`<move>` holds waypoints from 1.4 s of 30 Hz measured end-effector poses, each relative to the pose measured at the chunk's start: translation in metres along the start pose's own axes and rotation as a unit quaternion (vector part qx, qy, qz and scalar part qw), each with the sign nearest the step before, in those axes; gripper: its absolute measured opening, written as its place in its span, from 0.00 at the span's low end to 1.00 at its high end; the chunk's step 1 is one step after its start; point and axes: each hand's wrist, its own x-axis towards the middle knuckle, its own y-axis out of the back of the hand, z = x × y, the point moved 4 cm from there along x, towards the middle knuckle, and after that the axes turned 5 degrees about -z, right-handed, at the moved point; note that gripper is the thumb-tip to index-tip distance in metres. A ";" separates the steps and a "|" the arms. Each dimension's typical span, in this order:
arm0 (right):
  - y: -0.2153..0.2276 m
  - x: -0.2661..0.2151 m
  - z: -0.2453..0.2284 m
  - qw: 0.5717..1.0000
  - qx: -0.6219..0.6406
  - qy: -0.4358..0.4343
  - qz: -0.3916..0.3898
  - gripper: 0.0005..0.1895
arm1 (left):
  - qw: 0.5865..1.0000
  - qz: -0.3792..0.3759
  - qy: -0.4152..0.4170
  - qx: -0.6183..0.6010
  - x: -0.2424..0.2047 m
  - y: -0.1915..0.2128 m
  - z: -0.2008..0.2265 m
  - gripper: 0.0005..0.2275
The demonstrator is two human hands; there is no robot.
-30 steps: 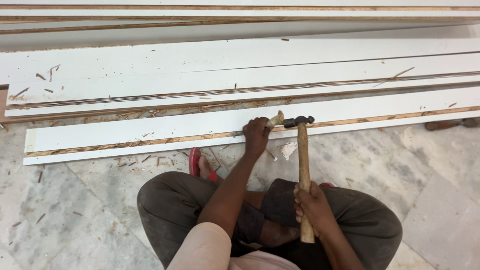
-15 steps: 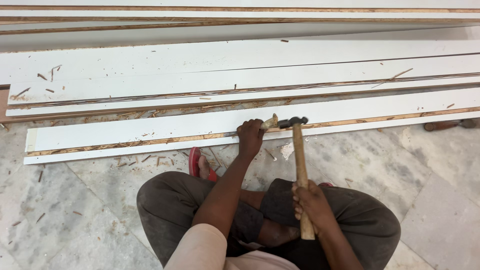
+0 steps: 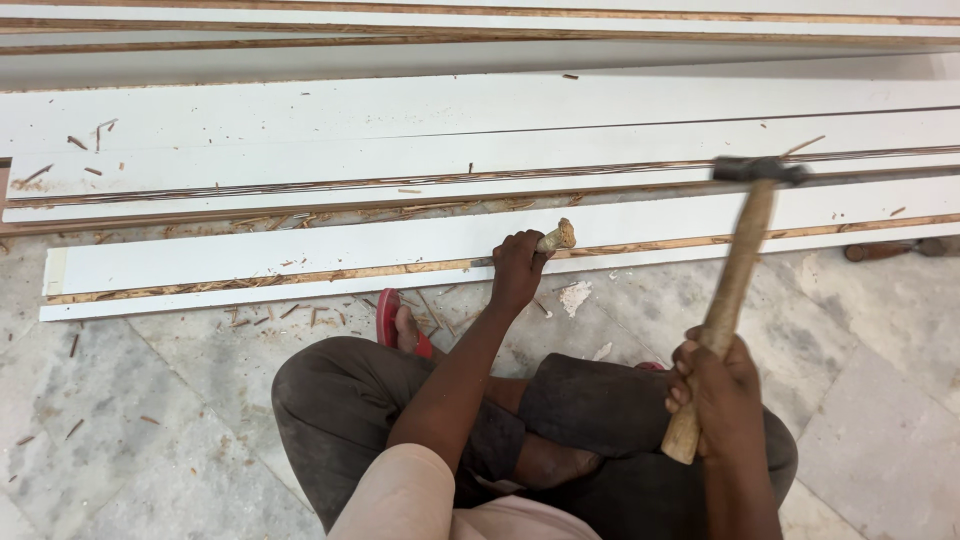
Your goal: The person hammers nails into a white wooden plank using a hammer and a wooden block. They then use a chisel to scrape the surface of the plank, removing wood shavings.
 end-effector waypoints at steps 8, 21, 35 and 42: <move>-0.042 -0.001 0.069 0.987 -0.103 -0.073 -0.104 0.09 | 1.000 0.003 -0.011 0.005 -0.002 -0.001 -0.001 0.06; -0.046 -0.003 0.076 0.990 -0.053 -0.098 -0.091 0.08 | 0.999 0.009 -0.037 0.032 0.000 0.002 -0.004 0.06; -0.057 -0.005 0.111 0.949 -0.061 -0.237 -0.198 0.11 | 0.980 -0.021 -0.020 0.197 -0.012 0.007 -0.062 0.11; -0.018 0.006 0.046 0.967 -0.068 -0.192 -0.150 0.12 | 0.985 0.040 -0.055 0.161 -0.007 0.027 -0.038 0.10</move>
